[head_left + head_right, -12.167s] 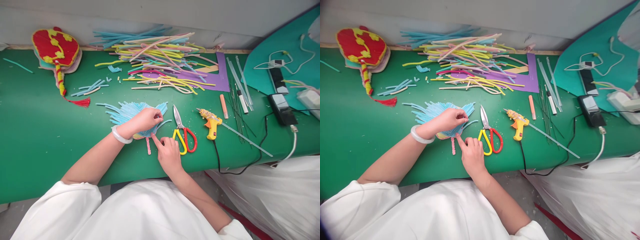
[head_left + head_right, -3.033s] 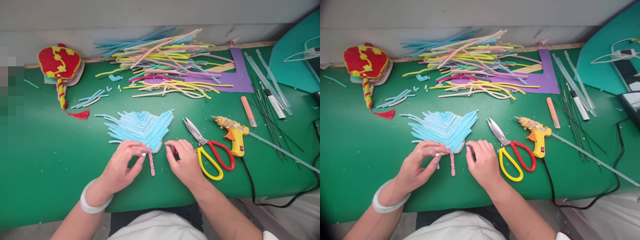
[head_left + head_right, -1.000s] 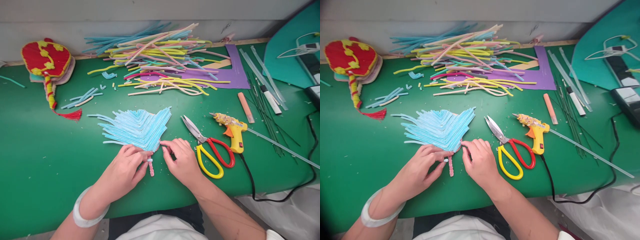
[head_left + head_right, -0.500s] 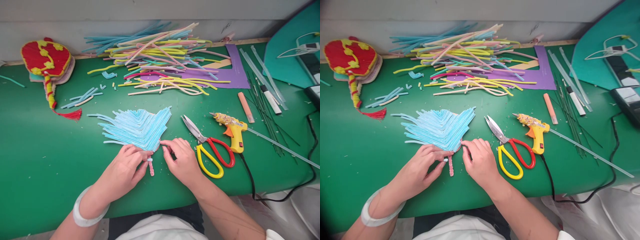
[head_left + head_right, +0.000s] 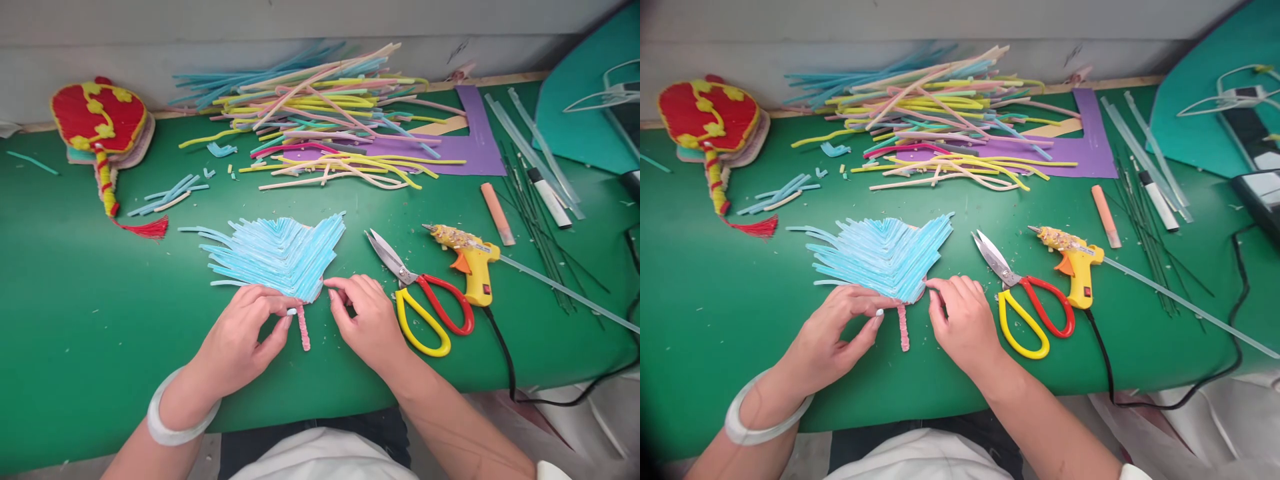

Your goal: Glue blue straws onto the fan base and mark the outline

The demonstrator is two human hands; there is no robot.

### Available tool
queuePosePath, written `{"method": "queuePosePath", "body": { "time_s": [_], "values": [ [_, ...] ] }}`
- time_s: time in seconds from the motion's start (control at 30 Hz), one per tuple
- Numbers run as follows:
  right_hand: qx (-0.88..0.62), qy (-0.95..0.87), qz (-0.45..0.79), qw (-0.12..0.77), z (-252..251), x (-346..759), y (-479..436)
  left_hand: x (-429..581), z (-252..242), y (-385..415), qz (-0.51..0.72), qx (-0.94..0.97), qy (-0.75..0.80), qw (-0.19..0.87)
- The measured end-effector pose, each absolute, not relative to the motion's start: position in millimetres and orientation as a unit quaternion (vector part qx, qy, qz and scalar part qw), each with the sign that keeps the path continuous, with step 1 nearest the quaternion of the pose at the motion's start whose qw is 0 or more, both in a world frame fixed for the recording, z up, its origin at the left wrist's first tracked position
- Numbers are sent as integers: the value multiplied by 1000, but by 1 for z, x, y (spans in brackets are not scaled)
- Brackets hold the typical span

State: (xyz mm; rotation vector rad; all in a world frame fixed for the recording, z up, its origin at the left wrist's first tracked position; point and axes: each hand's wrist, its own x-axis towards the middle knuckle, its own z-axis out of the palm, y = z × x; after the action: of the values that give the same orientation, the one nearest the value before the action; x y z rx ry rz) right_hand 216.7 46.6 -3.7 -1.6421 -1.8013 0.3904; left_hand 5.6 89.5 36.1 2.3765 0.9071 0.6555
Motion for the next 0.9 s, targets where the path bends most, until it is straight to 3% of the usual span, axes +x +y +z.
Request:
{"method": "queuePosePath", "body": {
  "time_s": [0.9],
  "values": [
    [-663,-681,102,293,-5,196,44,9,18,91,227,871,343,269]
  ]
}}
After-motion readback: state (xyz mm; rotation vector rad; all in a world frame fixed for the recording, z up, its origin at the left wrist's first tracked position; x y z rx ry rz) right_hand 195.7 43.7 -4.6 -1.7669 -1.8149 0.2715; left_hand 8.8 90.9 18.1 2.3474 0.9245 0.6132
